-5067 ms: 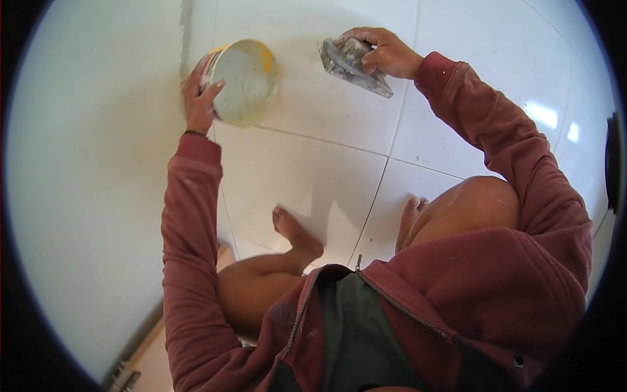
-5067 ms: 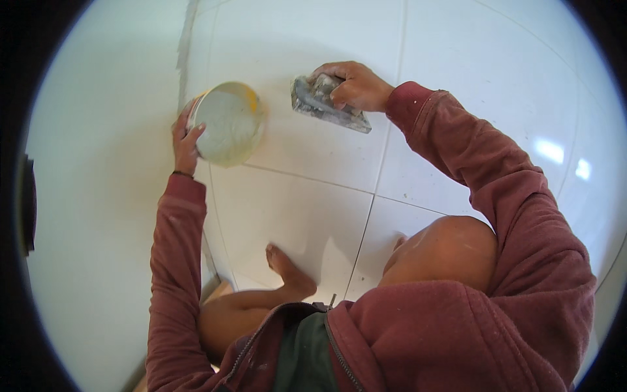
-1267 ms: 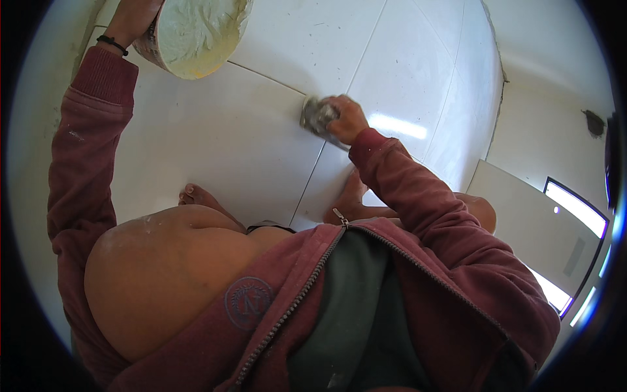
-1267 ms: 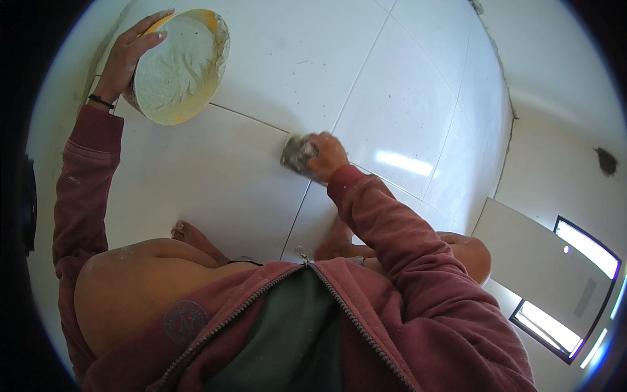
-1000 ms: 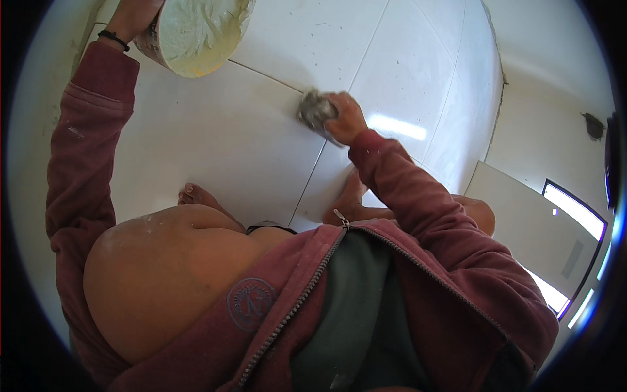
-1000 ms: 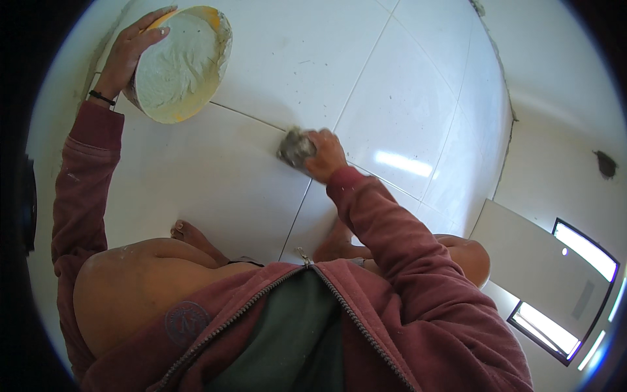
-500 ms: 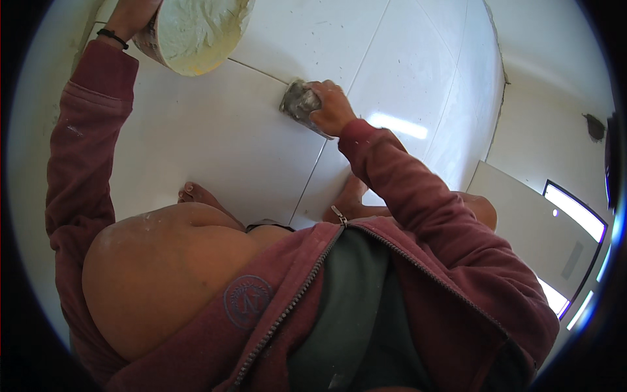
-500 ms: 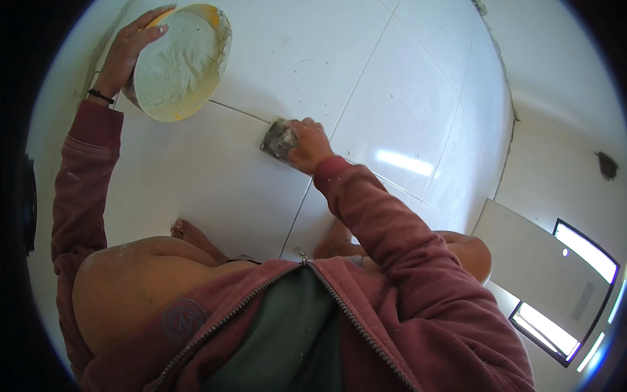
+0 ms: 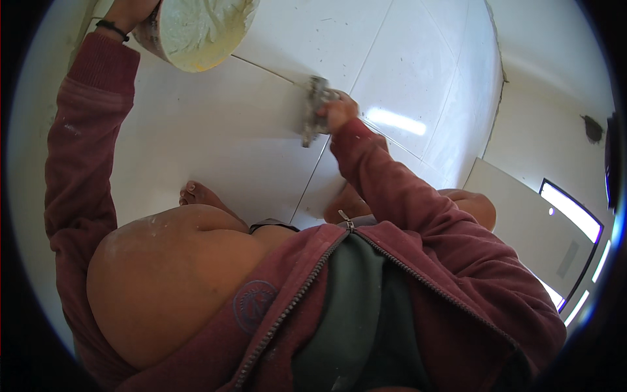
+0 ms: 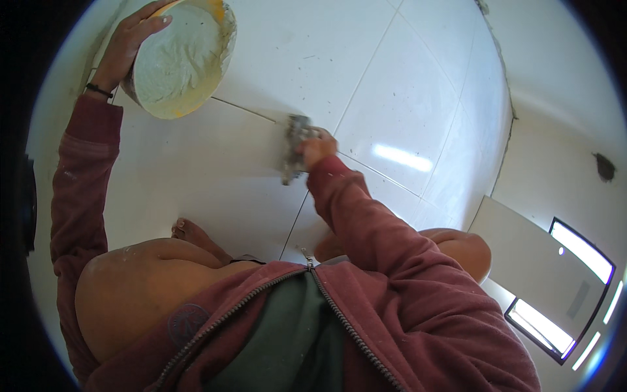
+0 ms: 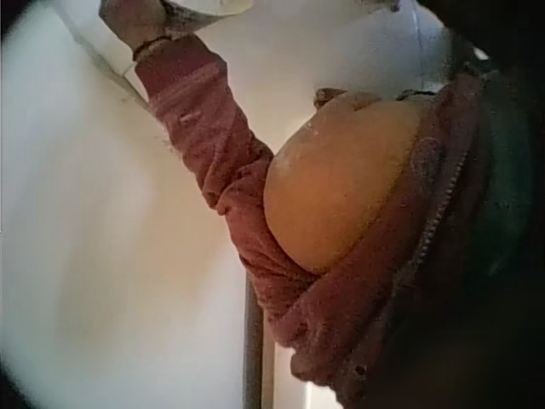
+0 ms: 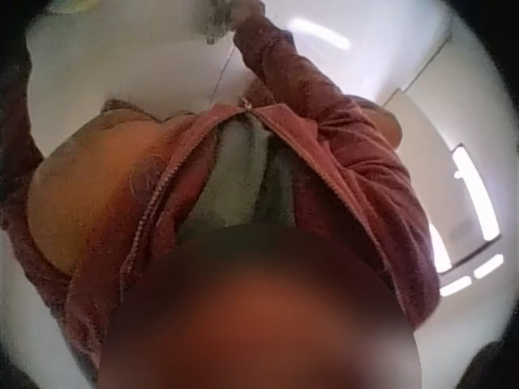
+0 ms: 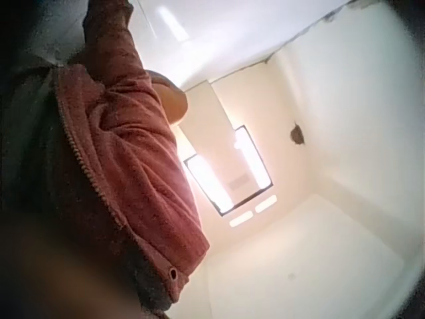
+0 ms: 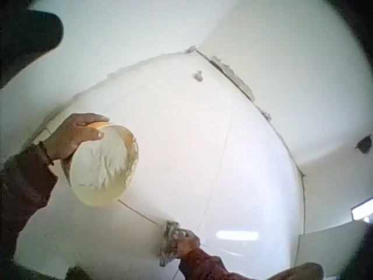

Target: Apply grout or adhesive to floor tile seams using a spreader.

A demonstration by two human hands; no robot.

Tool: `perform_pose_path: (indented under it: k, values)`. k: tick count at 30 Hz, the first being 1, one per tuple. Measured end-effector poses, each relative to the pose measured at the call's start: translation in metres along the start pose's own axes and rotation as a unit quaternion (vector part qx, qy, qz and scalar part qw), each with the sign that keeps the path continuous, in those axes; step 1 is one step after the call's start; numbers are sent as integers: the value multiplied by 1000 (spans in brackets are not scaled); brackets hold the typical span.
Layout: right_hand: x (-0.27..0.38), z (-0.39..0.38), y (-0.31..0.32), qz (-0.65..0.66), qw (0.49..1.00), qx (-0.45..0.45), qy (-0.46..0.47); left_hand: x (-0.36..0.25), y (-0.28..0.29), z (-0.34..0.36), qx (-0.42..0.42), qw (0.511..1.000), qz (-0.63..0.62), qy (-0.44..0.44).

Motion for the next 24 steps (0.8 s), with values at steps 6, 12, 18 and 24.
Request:
perform_pose_path:
  k: [6,12,18,24]
  values:
    - [66,-48,-86,-102,960,257,33,17,4,4,18,997,62,-39]
    - [89,-44,-40,-189,948,30,255,9,4,-7,7,1000,10,-11]
    - [82,-16,-51,-313,903,163,244,-12,2,-5,-10,1000,16,-13]
    - [90,-25,-41,-283,907,122,288,-11,4,-6,4,997,74,-26]
Point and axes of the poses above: each hand's wrist, its own z-axis towards the middle knuckle, its own y-axis out of the back of the hand, x = y × z, the point moved 7 cm from there along z, towards the middle knuckle, and after that the axes turned 7 degrees about -y, right-handed, at the moved point
